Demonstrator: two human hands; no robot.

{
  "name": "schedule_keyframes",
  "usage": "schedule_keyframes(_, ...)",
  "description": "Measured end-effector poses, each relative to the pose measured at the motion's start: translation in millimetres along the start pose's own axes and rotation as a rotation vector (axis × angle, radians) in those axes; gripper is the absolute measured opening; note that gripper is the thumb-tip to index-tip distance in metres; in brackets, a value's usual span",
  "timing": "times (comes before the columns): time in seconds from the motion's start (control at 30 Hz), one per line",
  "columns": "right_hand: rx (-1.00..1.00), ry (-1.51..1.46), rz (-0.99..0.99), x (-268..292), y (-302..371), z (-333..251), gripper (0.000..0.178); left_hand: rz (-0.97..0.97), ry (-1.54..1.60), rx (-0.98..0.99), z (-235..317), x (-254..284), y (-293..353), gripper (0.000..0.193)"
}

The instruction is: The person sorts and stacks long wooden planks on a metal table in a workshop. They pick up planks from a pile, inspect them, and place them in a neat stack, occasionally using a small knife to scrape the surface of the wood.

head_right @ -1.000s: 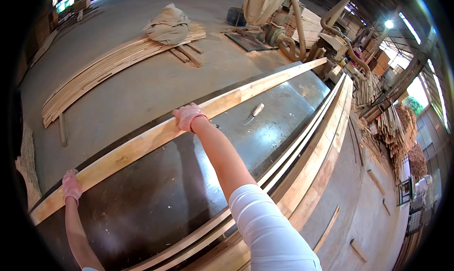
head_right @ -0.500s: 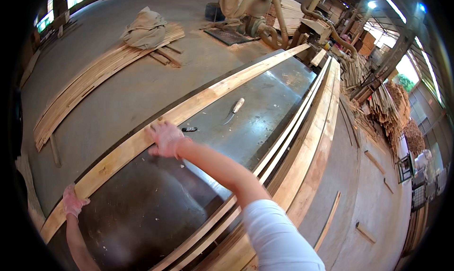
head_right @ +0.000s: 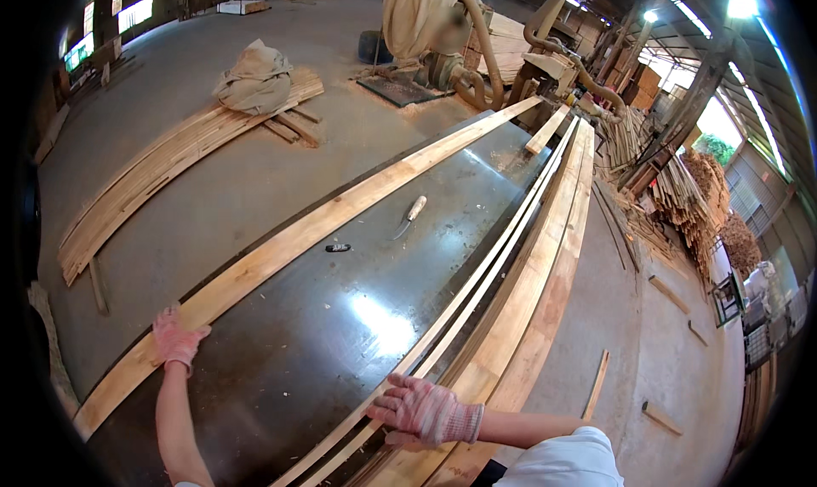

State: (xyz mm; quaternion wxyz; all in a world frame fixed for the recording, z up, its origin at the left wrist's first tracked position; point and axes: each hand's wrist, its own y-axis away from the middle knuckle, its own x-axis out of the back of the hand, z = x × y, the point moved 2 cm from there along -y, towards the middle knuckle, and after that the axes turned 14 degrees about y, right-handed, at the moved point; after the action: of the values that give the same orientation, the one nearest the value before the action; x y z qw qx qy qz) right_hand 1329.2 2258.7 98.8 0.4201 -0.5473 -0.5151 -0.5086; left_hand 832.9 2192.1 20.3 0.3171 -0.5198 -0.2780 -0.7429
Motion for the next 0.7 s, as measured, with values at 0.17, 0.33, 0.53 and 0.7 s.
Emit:
schedule_keyframes(0.17,0.053,0.041,0.025,10,-3,-12,0.064,0.123,0.004,-0.266,12,-41,22,0.116)
schedule_keyframes(0.33,-0.067,0.314,-0.039,35,13,25,0.07,-0.381,-0.012,-0.764,135,24,197,0.114)
schedule_keyframes(0.53,-0.131,0.386,-0.029,24,-8,56,0.073,-0.5,-0.185,-0.656,153,37,311,0.115)
schedule_keyframes(0.7,-0.186,0.266,-0.062,-21,-2,73,0.07,-0.612,-0.252,-0.385,187,44,336,0.109)
